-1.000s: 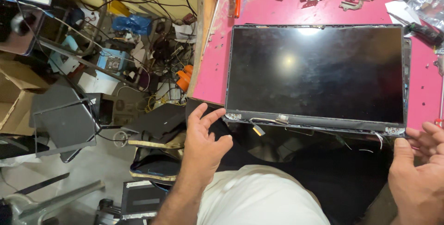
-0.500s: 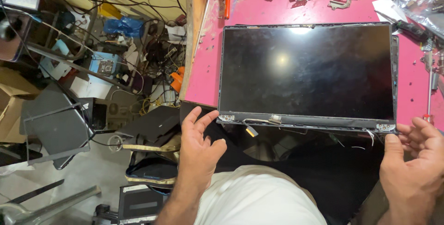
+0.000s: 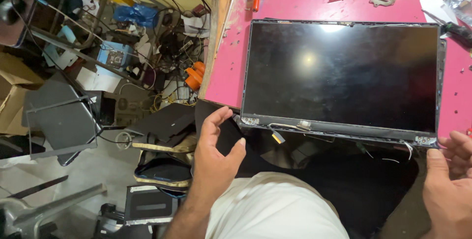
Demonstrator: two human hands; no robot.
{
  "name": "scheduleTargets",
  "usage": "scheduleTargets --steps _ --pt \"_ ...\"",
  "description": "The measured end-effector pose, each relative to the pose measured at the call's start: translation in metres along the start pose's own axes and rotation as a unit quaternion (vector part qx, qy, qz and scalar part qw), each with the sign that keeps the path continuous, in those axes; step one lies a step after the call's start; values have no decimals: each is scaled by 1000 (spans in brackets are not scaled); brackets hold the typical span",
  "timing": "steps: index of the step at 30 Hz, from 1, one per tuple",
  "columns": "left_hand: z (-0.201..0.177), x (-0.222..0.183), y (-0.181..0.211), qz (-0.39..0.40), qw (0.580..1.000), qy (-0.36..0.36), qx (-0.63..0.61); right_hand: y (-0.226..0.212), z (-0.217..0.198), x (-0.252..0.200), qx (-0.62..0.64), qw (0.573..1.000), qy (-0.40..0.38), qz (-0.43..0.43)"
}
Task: The person removes screws and components from the hinges and lower bezel of a laptop screen assembly using a screwdriver and tweezers.
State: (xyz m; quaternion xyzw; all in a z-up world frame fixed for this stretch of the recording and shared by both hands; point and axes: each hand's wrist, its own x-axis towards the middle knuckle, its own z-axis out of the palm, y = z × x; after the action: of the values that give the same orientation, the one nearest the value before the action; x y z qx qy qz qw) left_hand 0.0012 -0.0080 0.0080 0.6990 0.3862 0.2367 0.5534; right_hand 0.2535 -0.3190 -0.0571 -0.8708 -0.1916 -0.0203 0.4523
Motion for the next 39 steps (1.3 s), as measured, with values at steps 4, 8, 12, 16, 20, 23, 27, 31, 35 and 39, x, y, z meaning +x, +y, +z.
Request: scheduleTargets --steps 4,8,12,16,20,23,27,31,35,39 --pt "-7 5 12 151 977 -1 153 5 -1 -1 -6 1000 -8 -1" --pt "-4 15 18 288 920 -58 258 -13 2 2 -3 1000 0 13" --pt "9 27 19 320 905 -99 261 -44 -2 5 -32 999 1 34" --pt "24 34 19 348 892 -101 272 -57 -8 6 -25 999 13 44" --pt "33 39 19 363 883 -96 281 -64 -11 10 17 999 -3 45" --pt "37 40 18 378 879 -83 277 -68 -13 12 14 999 -12 39" --pt "37 41 22 376 883 -74 271 -76 -14 15 -65 998 -10 24" --pt "36 41 25 367 885 -59 280 -88 -18 18 -140 988 -19 -58" --pt "36 40 22 359 891 -59 271 -101 -12 14 -175 977 -37 -117" --pt "35 39 17 359 897 -62 252 -104 -3 14 -219 966 -23 -136"
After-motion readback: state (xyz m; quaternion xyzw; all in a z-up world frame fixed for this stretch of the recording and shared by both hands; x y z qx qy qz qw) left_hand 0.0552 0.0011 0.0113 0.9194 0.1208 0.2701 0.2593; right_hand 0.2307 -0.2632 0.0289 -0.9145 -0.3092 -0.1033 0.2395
